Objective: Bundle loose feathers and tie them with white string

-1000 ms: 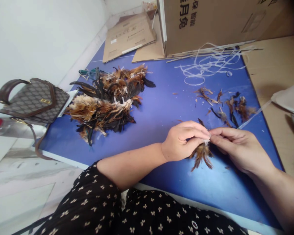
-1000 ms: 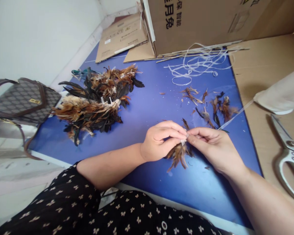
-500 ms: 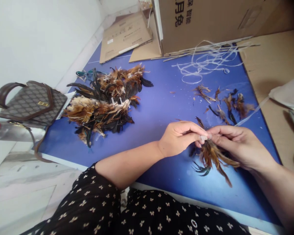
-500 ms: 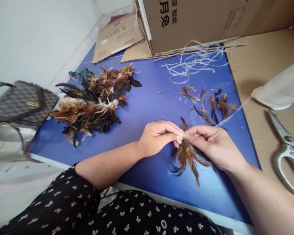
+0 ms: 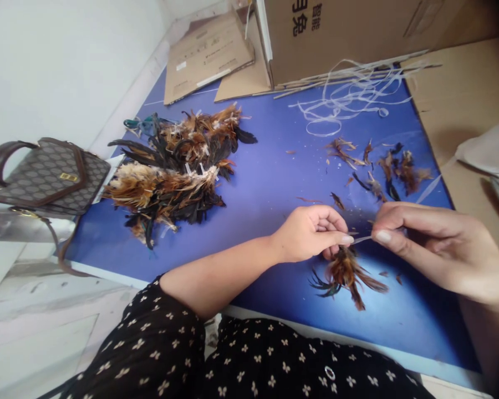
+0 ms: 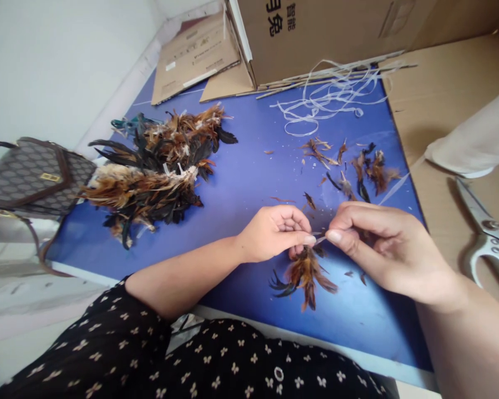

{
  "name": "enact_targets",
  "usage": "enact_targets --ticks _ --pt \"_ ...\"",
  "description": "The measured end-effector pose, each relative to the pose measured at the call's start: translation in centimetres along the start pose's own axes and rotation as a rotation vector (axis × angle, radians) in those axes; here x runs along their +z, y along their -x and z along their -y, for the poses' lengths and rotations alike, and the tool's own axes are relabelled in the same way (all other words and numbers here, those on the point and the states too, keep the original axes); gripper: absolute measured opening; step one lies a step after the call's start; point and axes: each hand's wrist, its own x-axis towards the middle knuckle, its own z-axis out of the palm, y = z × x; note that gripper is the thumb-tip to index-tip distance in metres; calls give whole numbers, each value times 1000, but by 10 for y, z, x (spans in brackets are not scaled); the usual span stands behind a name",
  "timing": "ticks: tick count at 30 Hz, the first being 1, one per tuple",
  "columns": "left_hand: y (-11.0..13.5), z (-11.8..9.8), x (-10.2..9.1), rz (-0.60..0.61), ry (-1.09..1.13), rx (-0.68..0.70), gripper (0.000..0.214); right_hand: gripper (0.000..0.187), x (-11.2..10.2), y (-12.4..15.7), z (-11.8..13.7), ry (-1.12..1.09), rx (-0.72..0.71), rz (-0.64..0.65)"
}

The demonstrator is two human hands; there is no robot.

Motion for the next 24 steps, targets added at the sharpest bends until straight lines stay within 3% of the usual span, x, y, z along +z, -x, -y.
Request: enact_targets --ticks 6,12,15,18,20,24 --pt "6 -1 4 148 -63 -88 41 26 19 -9 8 -11 -78 18" --pt "13 -5 9 241 -63 -115 36 31 44 -11 11 -40 -6 30" --pt "9 -4 5 237 1 -88 34 14 42 -9 9 47 -39 -169" --pt "4 0 1 152 78 -64 39 3 28 -6 5 209 -106 -382" --pt "1 3 -1 87 102 -35 43 6 18 -4 4 224 -122 -354" --pt "-3 6 -4 24 145 6 51 3 14 -5 4 219 -158 -106"
